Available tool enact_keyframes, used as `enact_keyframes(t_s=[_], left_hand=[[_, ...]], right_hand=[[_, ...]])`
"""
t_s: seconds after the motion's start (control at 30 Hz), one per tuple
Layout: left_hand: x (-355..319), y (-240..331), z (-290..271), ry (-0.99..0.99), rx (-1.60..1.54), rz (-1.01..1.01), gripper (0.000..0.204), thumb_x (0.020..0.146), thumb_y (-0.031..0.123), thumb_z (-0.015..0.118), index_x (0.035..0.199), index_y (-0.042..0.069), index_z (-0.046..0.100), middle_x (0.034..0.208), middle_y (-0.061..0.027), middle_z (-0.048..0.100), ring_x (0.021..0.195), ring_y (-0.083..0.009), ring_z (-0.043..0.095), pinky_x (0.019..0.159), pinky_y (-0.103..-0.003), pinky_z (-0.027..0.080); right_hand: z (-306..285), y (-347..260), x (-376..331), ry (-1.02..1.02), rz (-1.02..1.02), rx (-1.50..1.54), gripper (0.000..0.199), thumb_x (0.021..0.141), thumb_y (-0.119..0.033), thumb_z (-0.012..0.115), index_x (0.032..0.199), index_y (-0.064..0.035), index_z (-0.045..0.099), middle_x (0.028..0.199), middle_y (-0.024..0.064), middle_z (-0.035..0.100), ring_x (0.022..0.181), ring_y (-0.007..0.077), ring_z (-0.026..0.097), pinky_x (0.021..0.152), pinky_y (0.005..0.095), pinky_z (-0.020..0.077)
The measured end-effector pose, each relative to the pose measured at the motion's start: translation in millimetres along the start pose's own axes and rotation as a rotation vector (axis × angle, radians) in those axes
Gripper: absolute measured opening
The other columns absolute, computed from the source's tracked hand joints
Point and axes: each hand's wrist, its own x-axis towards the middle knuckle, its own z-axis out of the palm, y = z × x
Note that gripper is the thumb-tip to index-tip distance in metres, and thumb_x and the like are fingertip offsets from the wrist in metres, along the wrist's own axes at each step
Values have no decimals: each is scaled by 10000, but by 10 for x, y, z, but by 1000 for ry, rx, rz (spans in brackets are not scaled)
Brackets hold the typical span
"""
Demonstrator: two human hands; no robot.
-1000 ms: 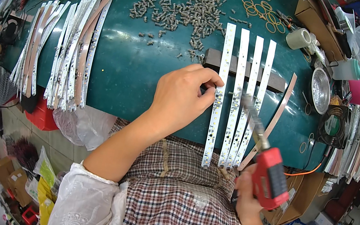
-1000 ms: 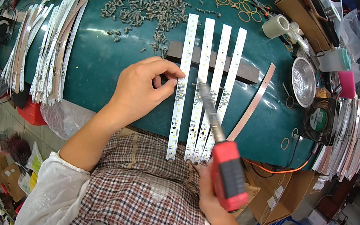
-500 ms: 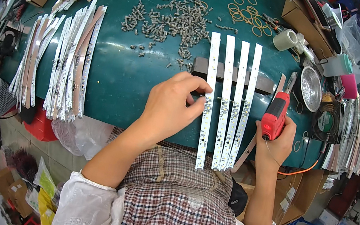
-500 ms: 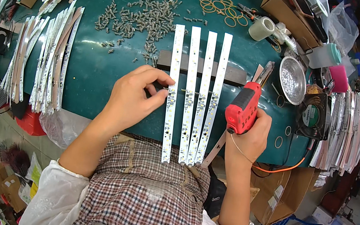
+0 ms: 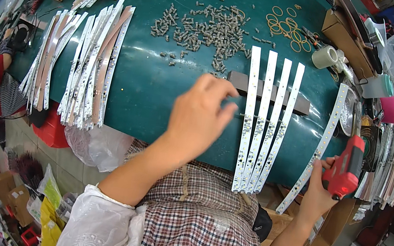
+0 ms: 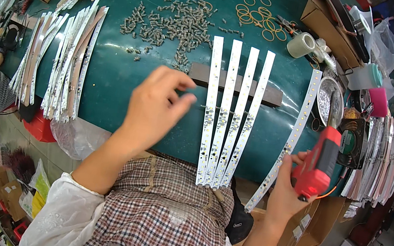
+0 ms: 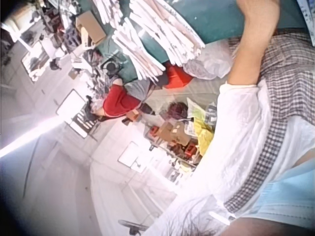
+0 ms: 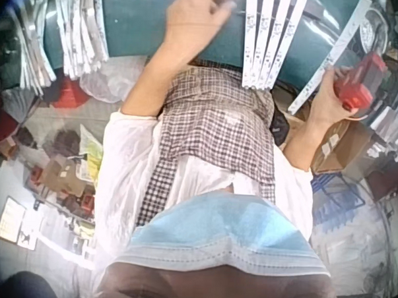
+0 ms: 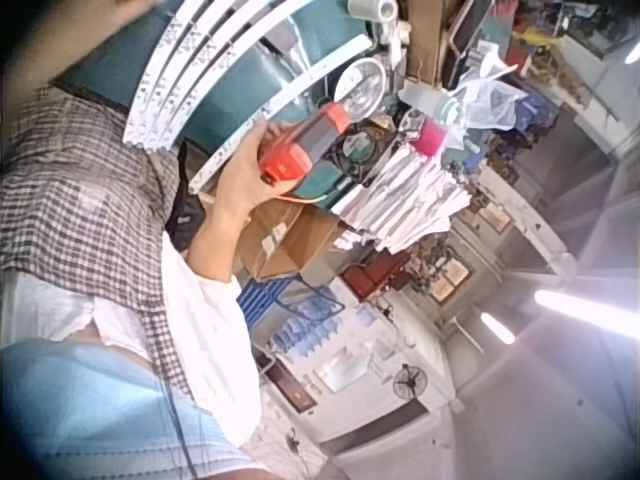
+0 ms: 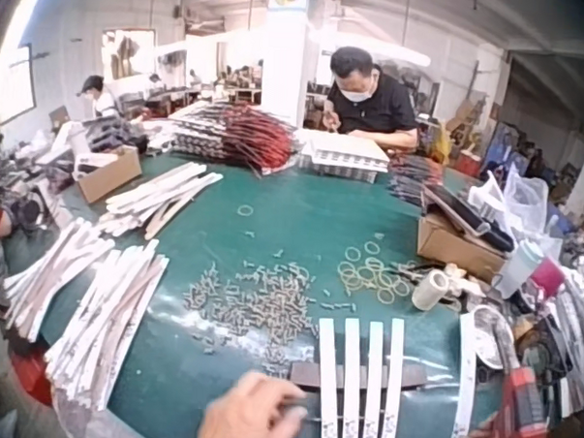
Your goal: The person solders LED light strips using a soldering gun, gathers the strips into a bundle, and wraps tape around the bundle.
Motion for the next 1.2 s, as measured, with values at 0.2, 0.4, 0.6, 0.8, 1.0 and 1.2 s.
enact_keyframes(t_s=[0.2,0.4,0.6,0.8,1.0,1.2], left_hand=[[142,-338,-255,307,433,115,114,807,106,759,913,79,724,830,-72,637,679,-225,651,623,-331,501],[229,-288,-229,286,426,156,115,756,55,755,855,42,697,740,-74,621,633,-227,621,623,-345,501],[198,-193,-235,279,109,-105,63,785,49,711,805,28,655,707,-59,664,589,-161,643,583,-302,512],[195,-111,-256,211,-44,-117,81,819,12,716,874,-2,659,721,-62,671,622,-119,659,616,-255,535],[84,236,-176,82,-625,-161,79,868,-14,717,908,-28,650,837,-79,696,726,-118,669,637,-215,537],[-52,494,6,-281,-991,-320,197,894,52,709,1051,-64,686,982,-168,721,853,-196,708,746,-292,600]], right_hand=[[-43,-317,-111,-15,32,28,438,842,135,667,1234,-1,527,1085,51,582,957,127,586,842,266,488],[-29,-373,-102,-110,124,264,362,823,60,715,1108,-30,510,941,32,610,823,97,608,742,251,508],[-49,-389,-95,-186,2,226,376,812,43,728,1113,-25,514,900,35,629,803,91,617,729,253,507],[-40,-439,-110,-215,74,267,376,816,48,730,1117,-30,518,922,33,641,834,83,632,737,245,518],[42,-558,-124,-243,146,420,399,814,118,707,1142,-26,530,1014,49,616,859,86,627,705,222,514],[183,-698,-184,-314,233,493,434,820,123,690,1188,-11,502,1012,47,564,880,99,608,761,255,503]])
